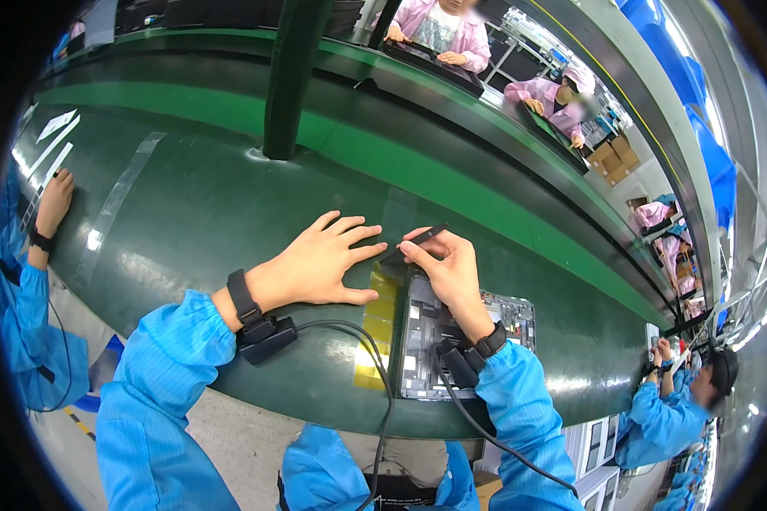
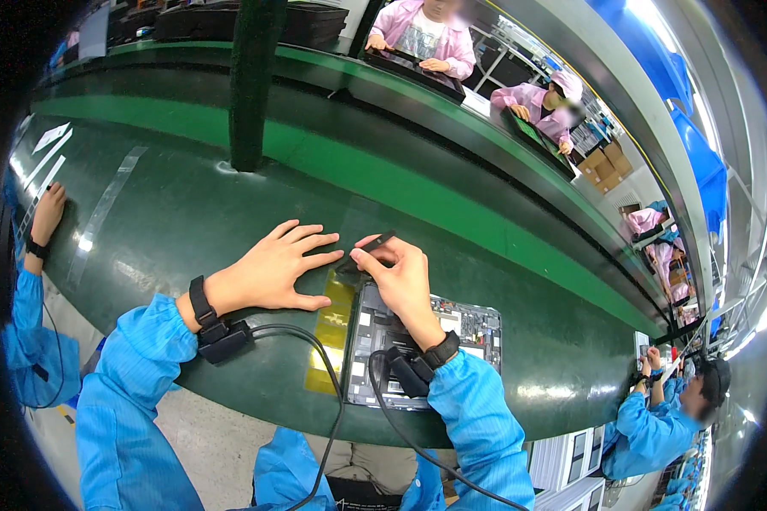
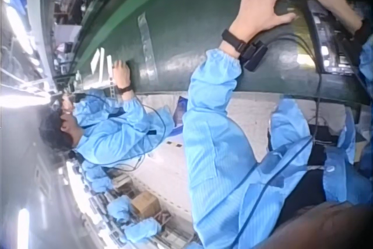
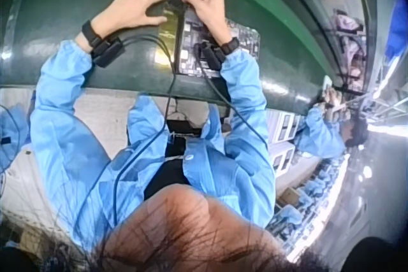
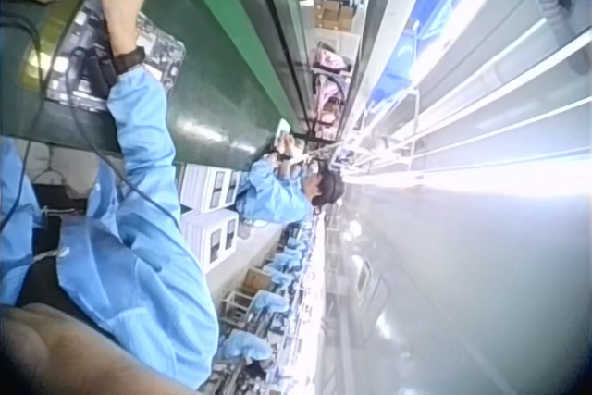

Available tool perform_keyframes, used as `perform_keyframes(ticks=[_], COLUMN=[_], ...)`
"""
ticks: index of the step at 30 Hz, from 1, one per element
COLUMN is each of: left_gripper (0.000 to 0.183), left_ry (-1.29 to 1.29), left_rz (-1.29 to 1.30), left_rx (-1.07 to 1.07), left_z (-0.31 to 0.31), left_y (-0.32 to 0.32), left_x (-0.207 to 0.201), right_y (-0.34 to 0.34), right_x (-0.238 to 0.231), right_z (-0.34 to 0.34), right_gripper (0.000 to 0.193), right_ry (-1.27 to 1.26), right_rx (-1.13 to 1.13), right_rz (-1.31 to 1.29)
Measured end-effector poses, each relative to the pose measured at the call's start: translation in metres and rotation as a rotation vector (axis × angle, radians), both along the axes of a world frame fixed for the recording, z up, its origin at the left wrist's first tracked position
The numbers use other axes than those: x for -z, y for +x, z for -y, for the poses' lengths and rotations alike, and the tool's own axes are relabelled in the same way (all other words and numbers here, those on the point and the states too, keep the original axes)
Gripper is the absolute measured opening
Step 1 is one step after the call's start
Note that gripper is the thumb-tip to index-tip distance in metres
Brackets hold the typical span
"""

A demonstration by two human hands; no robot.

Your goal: The recorder uses tweezers and hands to connect internal components and wires inside a tablet or similar electronic device on an assembly line.

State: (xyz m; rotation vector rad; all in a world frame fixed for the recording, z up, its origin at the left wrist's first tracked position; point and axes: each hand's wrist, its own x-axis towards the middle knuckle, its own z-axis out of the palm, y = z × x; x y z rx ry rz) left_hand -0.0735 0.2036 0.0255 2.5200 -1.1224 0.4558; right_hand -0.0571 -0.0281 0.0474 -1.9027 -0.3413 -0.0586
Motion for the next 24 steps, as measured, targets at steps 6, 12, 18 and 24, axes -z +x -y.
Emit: perform_keyframes(ticks=[6, 12, 18, 24], left_gripper=[0.069, 0.071, 0.056, 0.061], left_ry=[-0.006, -0.041, -0.133, -0.020], left_rz=[-0.018, -0.032, -0.007, -0.241], left_rx=[-0.006, 0.042, 0.206, 0.701], left_z=[-0.002, 0.003, 0.026, 0.109], left_y=[-0.003, -0.002, -0.017, -0.029], left_x=[-0.002, -0.010, -0.062, -0.074], right_y=[-0.006, -0.035, -0.137, -0.211], right_x=[-0.007, -0.047, -0.073, -0.031], right_z=[-0.006, 0.017, 0.078, 0.102], right_gripper=[0.016, 0.016, 0.019, 0.021], right_ry=[0.082, 0.295, 0.432, 0.628], right_rx=[0.029, 0.160, 0.641, 1.027], right_rz=[0.035, 0.058, 0.155, 0.017])
